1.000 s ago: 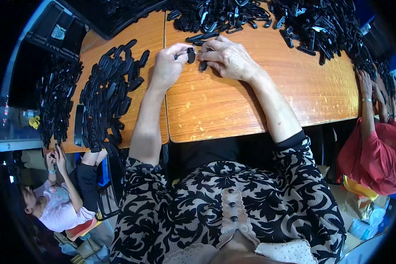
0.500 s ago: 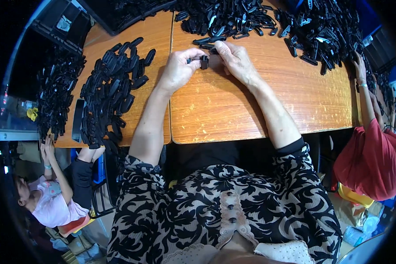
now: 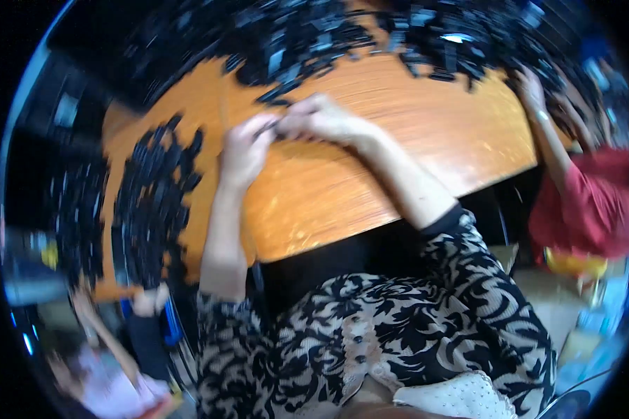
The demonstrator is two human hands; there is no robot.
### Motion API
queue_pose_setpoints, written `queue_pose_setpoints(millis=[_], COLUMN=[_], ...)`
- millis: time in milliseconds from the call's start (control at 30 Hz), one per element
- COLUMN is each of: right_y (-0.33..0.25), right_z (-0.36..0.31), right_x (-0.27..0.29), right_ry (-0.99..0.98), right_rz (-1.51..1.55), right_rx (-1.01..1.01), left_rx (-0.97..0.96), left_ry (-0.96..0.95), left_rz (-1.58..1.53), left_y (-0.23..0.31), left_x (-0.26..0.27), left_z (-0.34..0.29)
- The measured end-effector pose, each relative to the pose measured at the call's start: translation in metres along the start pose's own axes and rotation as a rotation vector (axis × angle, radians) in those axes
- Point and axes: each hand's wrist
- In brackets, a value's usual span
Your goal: The person assembles plastic components by hand, repeatedly picking up individual pieces from the table and fitting them together.
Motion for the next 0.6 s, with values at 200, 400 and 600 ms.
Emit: queue_pose_setpoints(millis=[200, 400, 600], right_y=[0.013, 0.007, 0.004], right_z=[0.012, 0.022, 0.013], right_x=[0.008, -0.028, -0.023], right_ry=[0.015, 0.273, 0.160], right_rz=[-0.005, -0.196, -0.149], right_rx=[0.139, 0.231, 0.282], left_rx=[-0.111, -0.073, -0.019], left_ry=[0.029, 0.038, 0.015], left_rz=[0.065, 0.028, -0.124], left_y=[0.005, -0.009, -0.003], left_x=[-0.005, 0.004, 0.001], left_z=[0.005, 0.002, -0.004])
Point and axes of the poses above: each hand's wrist, its own z-axis towards the middle knuckle, its own x-axis out of the back of the hand, y = z × x, and after that the axes turned 2 degrees about x, right-handed
